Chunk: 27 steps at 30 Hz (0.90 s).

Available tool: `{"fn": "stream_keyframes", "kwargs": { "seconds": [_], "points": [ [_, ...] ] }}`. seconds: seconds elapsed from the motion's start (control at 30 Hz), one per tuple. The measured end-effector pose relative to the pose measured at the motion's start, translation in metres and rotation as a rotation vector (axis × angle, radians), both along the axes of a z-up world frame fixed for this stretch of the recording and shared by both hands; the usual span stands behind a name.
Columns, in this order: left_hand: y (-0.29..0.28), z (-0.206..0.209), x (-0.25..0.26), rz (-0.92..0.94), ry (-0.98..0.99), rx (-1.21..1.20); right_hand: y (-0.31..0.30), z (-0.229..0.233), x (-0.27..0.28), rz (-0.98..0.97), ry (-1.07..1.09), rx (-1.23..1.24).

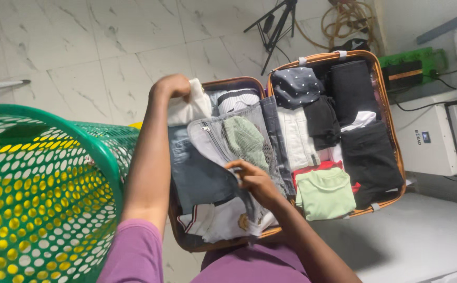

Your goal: The person packs various items of clothing from a green laundry basket into a suitcase, including striped shirts, folded pants, and a red sweatshirt.

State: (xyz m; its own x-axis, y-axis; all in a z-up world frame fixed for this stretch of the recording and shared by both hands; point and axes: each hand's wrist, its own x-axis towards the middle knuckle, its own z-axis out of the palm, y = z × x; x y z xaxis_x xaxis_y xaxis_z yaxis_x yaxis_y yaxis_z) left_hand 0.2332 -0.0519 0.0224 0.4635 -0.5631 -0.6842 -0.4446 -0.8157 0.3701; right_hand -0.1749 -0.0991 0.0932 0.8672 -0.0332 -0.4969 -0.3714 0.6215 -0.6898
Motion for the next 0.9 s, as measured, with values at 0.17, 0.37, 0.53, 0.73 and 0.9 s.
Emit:
{"fn": "stream_keyframes", "kwargs": {
  "seconds": [0.17,0.37,0.53,0.73,0.9],
  "points": [
    [-0.028,-0.061,0.006,0.022,0.299,-0.019,-0.028,0.032,-0.048,-0.263,-0.06,0.222],
    [-0.031,-0.063,-0.005,-0.03,0.102,-0.013,-0.025,0.051,-0.063,-0.418,-0.08,0.224],
    [-0.016,-0.034,-0.062,-0.134,-0.482,-0.188,-0.028,0.045,-0.06,-0.348,-0.142,0.243],
    [0.02,-0.001,-0.107,-0.134,-0.925,-0.743,-0.028,0.035,-0.054,-0.26,-0.097,0.211],
    [0.03,-0.015,-0.119,-0.066,-0.731,-0.768,-0.019,0.031,-0.052,-0.215,-0.085,0.238]
  ]
}}
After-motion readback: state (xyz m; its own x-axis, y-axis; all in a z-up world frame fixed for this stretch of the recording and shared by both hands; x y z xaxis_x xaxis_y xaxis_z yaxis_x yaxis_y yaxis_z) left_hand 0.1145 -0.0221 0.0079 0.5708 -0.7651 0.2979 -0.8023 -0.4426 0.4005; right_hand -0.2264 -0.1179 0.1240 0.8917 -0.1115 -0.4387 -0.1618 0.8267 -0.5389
